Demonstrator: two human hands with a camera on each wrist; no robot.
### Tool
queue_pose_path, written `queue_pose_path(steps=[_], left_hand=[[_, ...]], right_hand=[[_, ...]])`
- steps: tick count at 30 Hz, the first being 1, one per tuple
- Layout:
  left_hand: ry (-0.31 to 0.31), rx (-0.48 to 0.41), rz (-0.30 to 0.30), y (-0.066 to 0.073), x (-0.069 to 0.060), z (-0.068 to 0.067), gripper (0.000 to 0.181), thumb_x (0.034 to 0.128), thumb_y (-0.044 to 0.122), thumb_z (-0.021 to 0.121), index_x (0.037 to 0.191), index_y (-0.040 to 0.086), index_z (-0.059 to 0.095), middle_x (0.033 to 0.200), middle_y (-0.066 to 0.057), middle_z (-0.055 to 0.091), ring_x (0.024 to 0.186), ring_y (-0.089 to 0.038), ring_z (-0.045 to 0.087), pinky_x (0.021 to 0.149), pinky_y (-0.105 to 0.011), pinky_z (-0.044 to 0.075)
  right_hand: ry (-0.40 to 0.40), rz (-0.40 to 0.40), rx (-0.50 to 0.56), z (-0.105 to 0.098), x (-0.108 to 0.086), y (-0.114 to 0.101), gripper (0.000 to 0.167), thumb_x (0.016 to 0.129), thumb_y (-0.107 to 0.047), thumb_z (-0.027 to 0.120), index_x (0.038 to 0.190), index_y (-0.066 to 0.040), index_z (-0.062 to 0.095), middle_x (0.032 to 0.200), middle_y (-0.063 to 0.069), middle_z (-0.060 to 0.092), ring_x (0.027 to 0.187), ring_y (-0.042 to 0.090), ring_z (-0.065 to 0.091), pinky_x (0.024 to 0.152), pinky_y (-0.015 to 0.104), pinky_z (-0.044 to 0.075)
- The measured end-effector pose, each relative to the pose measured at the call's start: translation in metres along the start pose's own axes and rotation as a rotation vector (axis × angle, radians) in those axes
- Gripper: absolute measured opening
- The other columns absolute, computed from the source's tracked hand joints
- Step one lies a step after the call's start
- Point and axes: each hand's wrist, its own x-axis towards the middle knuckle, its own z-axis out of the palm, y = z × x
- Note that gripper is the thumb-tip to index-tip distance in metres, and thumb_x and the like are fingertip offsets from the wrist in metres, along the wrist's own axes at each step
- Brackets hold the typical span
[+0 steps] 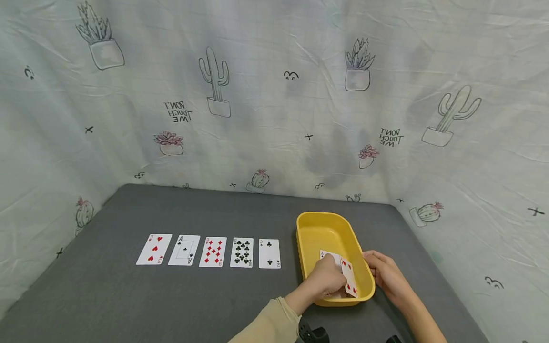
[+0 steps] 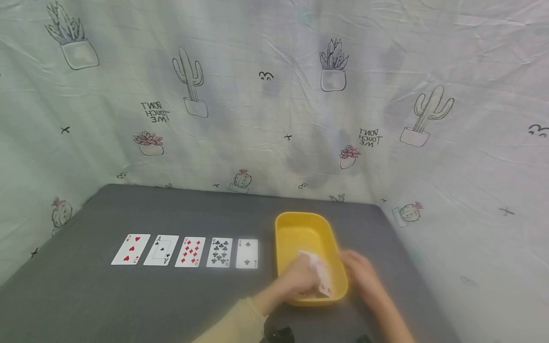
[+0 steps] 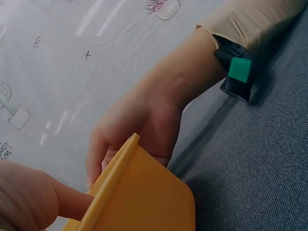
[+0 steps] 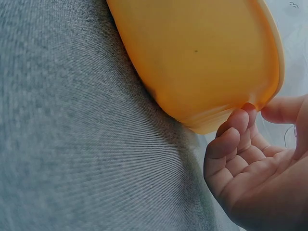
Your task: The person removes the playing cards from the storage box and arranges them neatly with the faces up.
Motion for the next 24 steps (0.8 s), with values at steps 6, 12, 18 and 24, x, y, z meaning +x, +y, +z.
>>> queue_pose_path(steps=[6, 12, 18, 24], left_hand=[[0.01, 0.014, -0.023, -0.0004, 0.0029, 0.0019, 0.022, 0.0773, -0.013, 0.065, 0.094, -0.001, 0.057, 0.077, -0.006, 0.057, 0.062, -0.016, 0.058, 0.047, -0.024, 0.044], [0.02, -0.035, 0.002, -0.0006, 0.0031, 0.0037, 0.026, 0.0766, -0.014, 0.065, 0.098, -0.001, 0.058, 0.078, -0.003, 0.059, 0.067, -0.014, 0.061, 0.056, -0.028, 0.054], [0.017, -0.115, -0.003, -0.0021, 0.0034, 0.0074, 0.024, 0.0779, -0.015, 0.064, 0.097, -0.002, 0.059, 0.079, -0.008, 0.062, 0.069, -0.018, 0.066, 0.058, -0.035, 0.058], [0.039, -0.082, 0.006, -0.0043, 0.0043, 0.0078, 0.021, 0.0777, -0.013, 0.065, 0.093, -0.001, 0.059, 0.079, -0.009, 0.063, 0.066, -0.015, 0.064, 0.056, -0.031, 0.057]], right_hand=[[0.016, 0.015, 0.005, -0.0001, 0.0008, 0.0006, 0.035, 0.105, -0.026, 0.048, 0.114, 0.007, 0.056, 0.096, 0.01, 0.068, 0.083, 0.018, 0.067, 0.073, 0.035, 0.056], [0.023, 0.022, 0.007, -0.0003, 0.0017, 0.0009, 0.031, 0.105, -0.025, 0.048, 0.112, 0.004, 0.057, 0.096, 0.01, 0.068, 0.083, 0.017, 0.066, 0.073, 0.034, 0.056], [0.038, 0.023, 0.008, 0.0009, 0.0006, 0.0, 0.029, 0.105, -0.025, 0.048, 0.109, 0.002, 0.059, 0.094, 0.009, 0.067, 0.082, 0.017, 0.066, 0.072, 0.034, 0.056], [0.037, 0.03, 0.009, 0.0019, 0.0001, 0.0002, 0.027, 0.105, -0.025, 0.049, 0.107, 0.0, 0.06, 0.093, 0.008, 0.067, 0.082, 0.016, 0.066, 0.073, 0.033, 0.056]])
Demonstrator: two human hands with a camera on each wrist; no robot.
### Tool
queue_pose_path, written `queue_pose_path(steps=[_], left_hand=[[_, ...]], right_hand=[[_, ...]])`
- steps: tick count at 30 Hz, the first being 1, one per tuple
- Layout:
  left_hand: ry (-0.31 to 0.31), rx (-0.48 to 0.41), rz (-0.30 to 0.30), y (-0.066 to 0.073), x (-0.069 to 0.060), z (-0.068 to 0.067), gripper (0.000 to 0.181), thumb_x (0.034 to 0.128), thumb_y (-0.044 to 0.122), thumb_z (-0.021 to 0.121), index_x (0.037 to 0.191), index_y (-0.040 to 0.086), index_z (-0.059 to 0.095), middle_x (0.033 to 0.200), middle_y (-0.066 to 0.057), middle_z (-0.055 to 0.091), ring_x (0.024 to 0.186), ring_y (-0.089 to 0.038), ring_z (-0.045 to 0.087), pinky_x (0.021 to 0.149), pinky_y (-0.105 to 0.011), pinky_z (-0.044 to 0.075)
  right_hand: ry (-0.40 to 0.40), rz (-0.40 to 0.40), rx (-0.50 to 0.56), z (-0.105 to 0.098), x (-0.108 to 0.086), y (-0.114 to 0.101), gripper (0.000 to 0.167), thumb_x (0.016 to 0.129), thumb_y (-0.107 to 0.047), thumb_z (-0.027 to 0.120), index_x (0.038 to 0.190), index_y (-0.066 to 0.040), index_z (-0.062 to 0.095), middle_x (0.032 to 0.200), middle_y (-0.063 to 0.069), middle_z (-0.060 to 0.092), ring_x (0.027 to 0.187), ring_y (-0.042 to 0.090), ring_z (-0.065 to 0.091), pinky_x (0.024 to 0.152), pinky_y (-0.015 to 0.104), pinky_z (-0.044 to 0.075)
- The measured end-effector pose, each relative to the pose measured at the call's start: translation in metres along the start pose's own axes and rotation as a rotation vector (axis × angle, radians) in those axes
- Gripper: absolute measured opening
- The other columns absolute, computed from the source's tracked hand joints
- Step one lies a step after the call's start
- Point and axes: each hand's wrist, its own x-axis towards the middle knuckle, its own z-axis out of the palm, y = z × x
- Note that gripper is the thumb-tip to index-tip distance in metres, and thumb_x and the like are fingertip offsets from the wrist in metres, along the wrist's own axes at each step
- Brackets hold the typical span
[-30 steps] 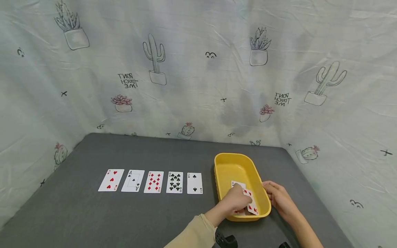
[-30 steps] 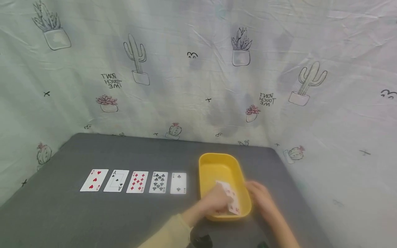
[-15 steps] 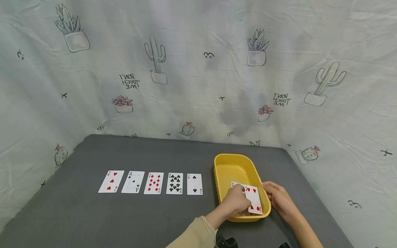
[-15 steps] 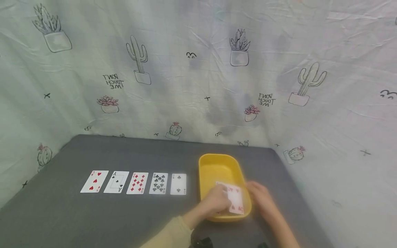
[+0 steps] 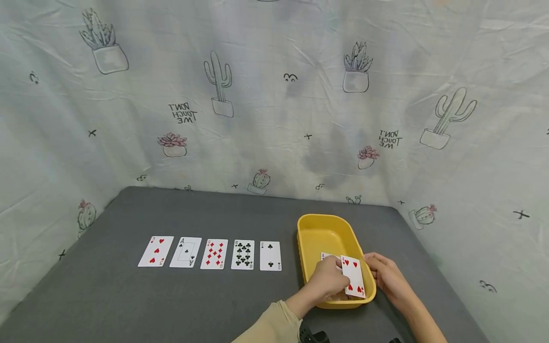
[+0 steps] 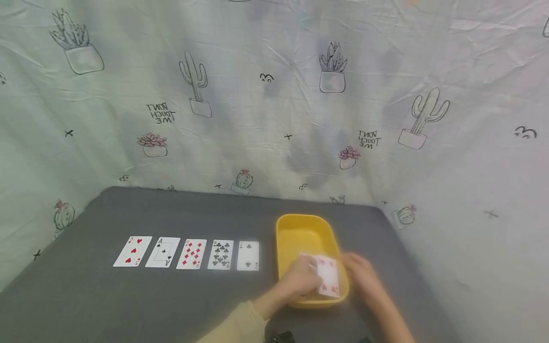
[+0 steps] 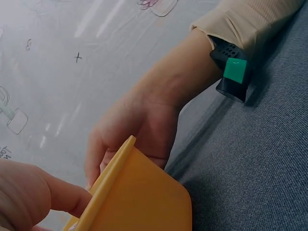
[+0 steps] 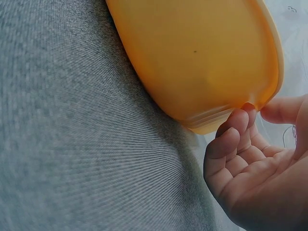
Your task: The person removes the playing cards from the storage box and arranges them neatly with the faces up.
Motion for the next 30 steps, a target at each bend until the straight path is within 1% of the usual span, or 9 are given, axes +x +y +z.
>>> queue_pose_path(steps=[4, 6, 9, 12, 15, 19, 22, 25, 30], left_hand=[[0.053, 0.051, 0.036, 0.0, 0.001, 0.0, 0.014, 0.081, -0.007, 0.067, 0.09, 0.002, 0.061, 0.072, -0.002, 0.059, 0.061, -0.011, 0.06, 0.05, -0.026, 0.052], [0.083, 0.05, 0.06, 0.001, 0.001, -0.002, 0.01, 0.083, -0.003, 0.067, 0.088, 0.003, 0.062, 0.069, 0.0, 0.058, 0.057, -0.012, 0.058, 0.047, -0.024, 0.048], [0.088, -0.016, 0.093, 0.005, -0.002, -0.01, 0.008, 0.0843, 0.0, 0.066, 0.09, 0.004, 0.064, 0.069, 0.001, 0.06, 0.056, -0.015, 0.058, 0.048, -0.027, 0.05], [0.048, -0.094, 0.128, 0.012, -0.011, -0.03, 0.01, 0.0848, 0.0, 0.065, 0.094, 0.002, 0.066, 0.072, 0.0, 0.063, 0.058, -0.016, 0.061, 0.054, -0.032, 0.055], [0.021, -0.099, 0.18, 0.017, -0.023, -0.065, 0.013, 0.0851, 0.0, 0.065, 0.098, -0.001, 0.066, 0.077, -0.002, 0.065, 0.063, -0.015, 0.062, 0.058, -0.033, 0.057], [0.077, -0.012, 0.226, 0.017, -0.041, -0.127, 0.015, 0.0862, 0.001, 0.065, 0.101, -0.003, 0.067, 0.081, -0.005, 0.067, 0.067, -0.016, 0.062, 0.059, -0.032, 0.056], [0.163, 0.026, 0.201, 0.013, -0.058, -0.177, 0.015, 0.0886, 0.002, 0.065, 0.103, -0.003, 0.067, 0.084, -0.007, 0.067, 0.07, -0.018, 0.062, 0.061, -0.033, 0.055], [0.256, 0.028, 0.142, 0.008, -0.075, -0.222, 0.019, 0.0913, 0.003, 0.064, 0.108, -0.005, 0.066, 0.089, -0.01, 0.068, 0.074, -0.021, 0.062, 0.064, -0.034, 0.056], [0.356, 0.038, 0.057, -0.003, -0.094, -0.281, 0.03, 0.0953, 0.009, 0.063, 0.12, -0.008, 0.06, 0.099, -0.013, 0.066, 0.086, -0.022, 0.063, 0.071, -0.034, 0.057]], right_hand=[[-0.01, -0.014, -0.003, -0.001, -0.001, 0.0, 0.029, 0.105, -0.026, 0.048, 0.109, 0.001, 0.059, 0.095, 0.008, 0.068, 0.083, 0.016, 0.066, 0.073, 0.033, 0.056], [-0.011, -0.021, -0.005, -0.002, -0.001, -0.001, 0.028, 0.106, -0.025, 0.047, 0.109, 0.001, 0.058, 0.095, 0.008, 0.068, 0.083, 0.017, 0.066, 0.072, 0.034, 0.056], [-0.017, -0.024, -0.01, -0.003, 0.0, -0.001, 0.028, 0.106, -0.023, 0.045, 0.11, 0.002, 0.058, 0.095, 0.009, 0.068, 0.083, 0.017, 0.067, 0.072, 0.034, 0.056], [-0.025, -0.014, -0.004, -0.004, 0.001, -0.001, 0.028, 0.106, -0.022, 0.045, 0.11, 0.003, 0.057, 0.095, 0.01, 0.068, 0.083, 0.018, 0.067, 0.071, 0.035, 0.056], [-0.032, -0.008, 0.008, -0.003, 0.001, -0.001, 0.03, 0.105, -0.023, 0.048, 0.111, 0.004, 0.057, 0.096, 0.012, 0.067, 0.082, 0.019, 0.066, 0.071, 0.035, 0.056], [-0.021, -0.009, 0.014, -0.003, 0.0, -0.002, 0.031, 0.104, -0.024, 0.051, 0.11, 0.006, 0.058, 0.095, 0.013, 0.067, 0.081, 0.02, 0.066, 0.07, 0.035, 0.056], [-0.014, -0.011, 0.012, -0.002, -0.002, -0.002, 0.031, 0.104, -0.025, 0.051, 0.109, 0.005, 0.058, 0.094, 0.013, 0.067, 0.079, 0.02, 0.066, 0.068, 0.035, 0.056], [-0.015, -0.009, 0.018, -0.001, -0.002, -0.003, 0.03, 0.104, -0.024, 0.051, 0.109, 0.005, 0.058, 0.093, 0.013, 0.067, 0.079, 0.02, 0.066, 0.068, 0.035, 0.056], [-0.019, -0.021, 0.015, 0.002, -0.002, -0.006, 0.03, 0.105, -0.022, 0.049, 0.109, 0.006, 0.058, 0.095, 0.013, 0.067, 0.079, 0.019, 0.066, 0.068, 0.034, 0.056]])
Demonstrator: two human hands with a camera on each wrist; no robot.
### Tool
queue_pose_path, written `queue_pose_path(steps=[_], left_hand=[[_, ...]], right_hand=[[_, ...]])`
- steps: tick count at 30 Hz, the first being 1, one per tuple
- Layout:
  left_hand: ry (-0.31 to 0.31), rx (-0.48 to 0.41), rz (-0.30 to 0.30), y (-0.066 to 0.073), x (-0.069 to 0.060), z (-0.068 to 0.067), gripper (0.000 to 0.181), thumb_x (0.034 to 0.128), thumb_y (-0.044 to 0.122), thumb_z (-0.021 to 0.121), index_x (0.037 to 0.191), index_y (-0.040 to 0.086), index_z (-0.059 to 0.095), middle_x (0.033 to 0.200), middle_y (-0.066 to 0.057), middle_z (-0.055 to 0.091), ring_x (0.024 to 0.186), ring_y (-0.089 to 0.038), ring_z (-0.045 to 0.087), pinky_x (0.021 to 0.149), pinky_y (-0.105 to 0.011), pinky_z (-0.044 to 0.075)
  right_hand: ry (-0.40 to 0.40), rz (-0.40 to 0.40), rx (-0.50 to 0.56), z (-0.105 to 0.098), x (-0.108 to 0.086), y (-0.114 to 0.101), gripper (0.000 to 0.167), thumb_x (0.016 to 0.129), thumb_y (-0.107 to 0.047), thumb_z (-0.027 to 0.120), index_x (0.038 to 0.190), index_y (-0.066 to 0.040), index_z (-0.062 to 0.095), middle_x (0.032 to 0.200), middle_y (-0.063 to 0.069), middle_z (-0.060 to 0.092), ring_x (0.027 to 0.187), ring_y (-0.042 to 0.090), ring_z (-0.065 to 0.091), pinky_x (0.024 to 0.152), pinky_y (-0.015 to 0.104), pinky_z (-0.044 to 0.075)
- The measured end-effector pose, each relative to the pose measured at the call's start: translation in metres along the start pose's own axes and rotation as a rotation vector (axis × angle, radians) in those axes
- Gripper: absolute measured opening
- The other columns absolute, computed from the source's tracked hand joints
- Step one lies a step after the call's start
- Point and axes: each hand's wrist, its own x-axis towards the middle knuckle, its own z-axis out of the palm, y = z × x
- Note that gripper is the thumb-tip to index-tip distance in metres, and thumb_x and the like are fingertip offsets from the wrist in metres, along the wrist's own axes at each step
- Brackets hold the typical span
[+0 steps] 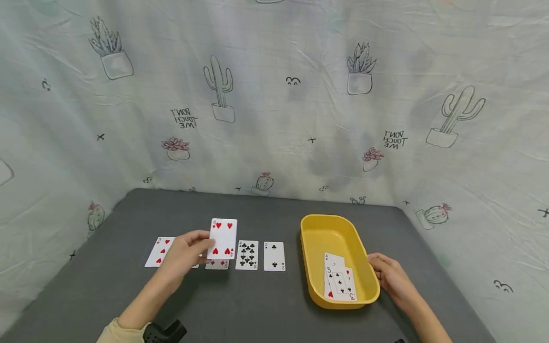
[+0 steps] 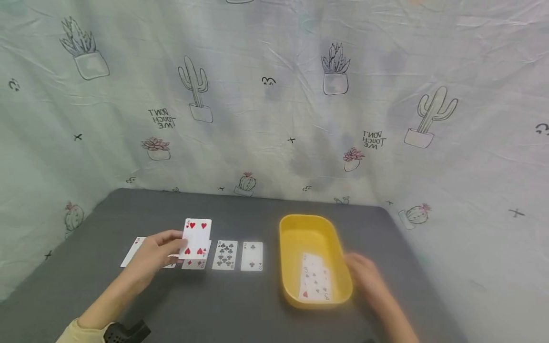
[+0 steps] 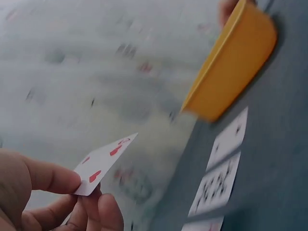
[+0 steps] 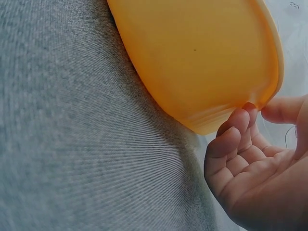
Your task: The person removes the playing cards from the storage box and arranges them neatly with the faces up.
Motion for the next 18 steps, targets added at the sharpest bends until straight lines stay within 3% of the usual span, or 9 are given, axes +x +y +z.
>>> queue_pose_path(steps=[9, 14, 18], left_hand=[[0.135, 0.147, -0.024, -0.034, 0.003, -0.075, 0.046, 0.1005, 0.022, 0.058, 0.134, -0.009, 0.051, 0.113, -0.017, 0.062, 0.083, -0.01, 0.064, 0.072, -0.032, 0.057], [0.23, 0.192, -0.064, -0.062, 0.012, -0.12, 0.052, 0.0992, 0.029, 0.06, 0.135, -0.008, 0.052, 0.103, -0.005, 0.065, 0.075, -0.007, 0.063, 0.068, -0.028, 0.057], [0.261, 0.21, -0.097, -0.078, 0.018, -0.147, 0.057, 0.0986, 0.027, 0.061, 0.135, -0.015, 0.047, 0.093, 0.003, 0.063, 0.071, -0.009, 0.061, 0.065, -0.027, 0.056]], right_hand=[[0.005, 0.008, -0.003, 0.002, 0.0, 0.003, 0.036, 0.105, -0.023, 0.048, 0.115, 0.011, 0.054, 0.097, 0.016, 0.067, 0.081, 0.021, 0.066, 0.069, 0.035, 0.056], [0.002, 0.002, 0.0, 0.0, 0.0, 0.004, 0.036, 0.106, -0.025, 0.048, 0.114, 0.01, 0.055, 0.096, 0.015, 0.067, 0.08, 0.02, 0.067, 0.068, 0.034, 0.056], [0.004, 0.006, 0.006, -0.001, -0.001, 0.004, 0.035, 0.105, -0.024, 0.048, 0.115, 0.009, 0.055, 0.097, 0.014, 0.068, 0.081, 0.02, 0.067, 0.069, 0.034, 0.056]])
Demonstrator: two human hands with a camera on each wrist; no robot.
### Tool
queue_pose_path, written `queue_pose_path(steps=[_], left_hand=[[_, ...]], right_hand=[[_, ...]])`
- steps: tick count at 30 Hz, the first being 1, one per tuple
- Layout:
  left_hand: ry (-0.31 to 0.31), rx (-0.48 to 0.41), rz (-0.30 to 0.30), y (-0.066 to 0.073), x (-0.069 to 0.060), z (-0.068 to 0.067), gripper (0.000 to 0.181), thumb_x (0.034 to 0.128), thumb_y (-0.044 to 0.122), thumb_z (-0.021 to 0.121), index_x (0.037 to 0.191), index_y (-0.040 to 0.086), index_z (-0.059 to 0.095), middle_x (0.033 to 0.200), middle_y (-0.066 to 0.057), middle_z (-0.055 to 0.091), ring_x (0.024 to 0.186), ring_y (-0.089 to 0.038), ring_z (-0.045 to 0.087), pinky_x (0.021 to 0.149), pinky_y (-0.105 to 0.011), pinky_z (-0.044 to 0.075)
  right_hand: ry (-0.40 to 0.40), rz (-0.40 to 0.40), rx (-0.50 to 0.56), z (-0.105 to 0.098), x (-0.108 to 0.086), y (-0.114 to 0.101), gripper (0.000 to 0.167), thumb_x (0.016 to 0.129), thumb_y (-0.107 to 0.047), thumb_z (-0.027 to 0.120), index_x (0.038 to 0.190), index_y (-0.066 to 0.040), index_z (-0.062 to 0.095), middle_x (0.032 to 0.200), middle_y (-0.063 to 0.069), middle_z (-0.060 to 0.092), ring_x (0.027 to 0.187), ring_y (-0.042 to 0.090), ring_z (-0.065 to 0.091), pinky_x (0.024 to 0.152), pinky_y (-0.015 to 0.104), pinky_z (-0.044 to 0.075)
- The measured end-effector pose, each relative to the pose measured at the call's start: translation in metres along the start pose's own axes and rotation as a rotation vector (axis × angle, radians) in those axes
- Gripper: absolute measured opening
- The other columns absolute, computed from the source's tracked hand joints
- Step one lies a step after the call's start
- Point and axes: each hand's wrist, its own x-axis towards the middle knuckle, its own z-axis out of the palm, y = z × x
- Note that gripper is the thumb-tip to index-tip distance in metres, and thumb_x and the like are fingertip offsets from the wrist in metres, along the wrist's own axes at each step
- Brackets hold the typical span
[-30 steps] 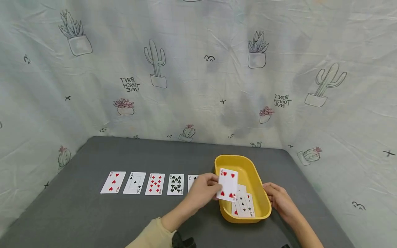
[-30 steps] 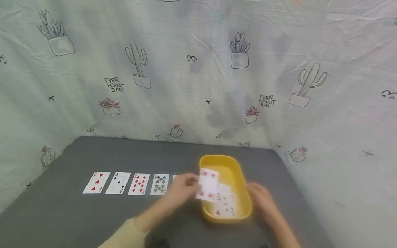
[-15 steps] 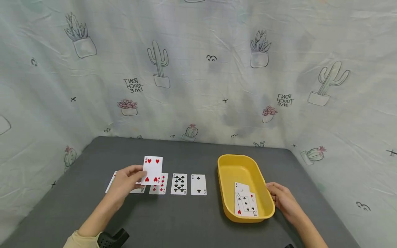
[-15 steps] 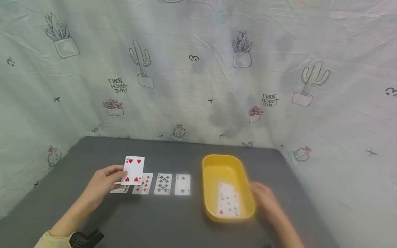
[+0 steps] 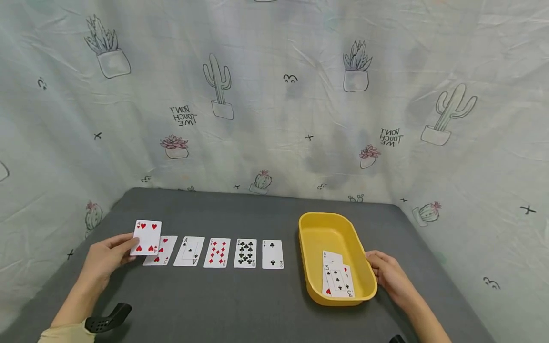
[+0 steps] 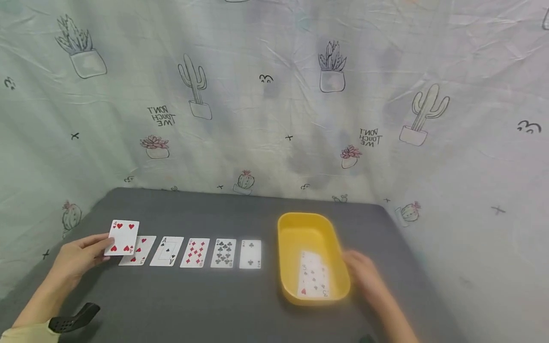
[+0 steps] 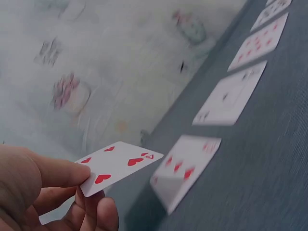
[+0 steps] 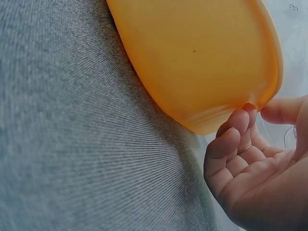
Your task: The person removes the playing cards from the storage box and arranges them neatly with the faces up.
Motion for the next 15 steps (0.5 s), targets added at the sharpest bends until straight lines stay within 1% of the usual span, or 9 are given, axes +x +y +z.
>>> queue_pose_path(steps=[4, 8, 13, 15], left_hand=[[0.014, -0.021, -0.045, -0.016, 0.01, -0.013, 0.059, 0.0974, 0.027, 0.063, 0.135, -0.015, 0.046, 0.087, 0.011, 0.061, 0.071, -0.007, 0.06, 0.064, -0.026, 0.056], [0.023, -0.043, -0.07, -0.024, 0.018, -0.018, 0.061, 0.0965, 0.027, 0.064, 0.136, -0.015, 0.046, 0.087, 0.012, 0.061, 0.072, -0.005, 0.06, 0.063, -0.026, 0.056], [0.03, -0.027, -0.072, -0.03, 0.023, -0.025, 0.061, 0.096, 0.026, 0.065, 0.135, -0.017, 0.045, 0.087, 0.01, 0.062, 0.07, -0.004, 0.06, 0.062, -0.026, 0.056], [0.03, -0.008, -0.067, -0.032, 0.025, -0.027, 0.061, 0.0958, 0.025, 0.065, 0.134, -0.018, 0.046, 0.086, 0.009, 0.062, 0.07, -0.003, 0.06, 0.061, -0.026, 0.056]], right_hand=[[-0.006, 0.008, 0.008, -0.001, 0.0, 0.001, 0.035, 0.106, -0.024, 0.048, 0.116, 0.009, 0.055, 0.098, 0.015, 0.067, 0.082, 0.02, 0.067, 0.07, 0.034, 0.057], [0.009, 0.011, 0.004, -0.001, 0.0, 0.0, 0.035, 0.105, -0.025, 0.049, 0.115, 0.008, 0.056, 0.097, 0.014, 0.067, 0.082, 0.02, 0.067, 0.07, 0.034, 0.056], [0.018, 0.013, 0.002, -0.001, 0.001, 0.0, 0.036, 0.105, -0.025, 0.049, 0.115, 0.009, 0.056, 0.098, 0.015, 0.067, 0.082, 0.021, 0.067, 0.07, 0.035, 0.057], [0.017, 0.013, 0.006, -0.001, 0.001, 0.0, 0.035, 0.105, -0.024, 0.05, 0.114, 0.009, 0.056, 0.098, 0.016, 0.067, 0.082, 0.021, 0.067, 0.07, 0.035, 0.057]])
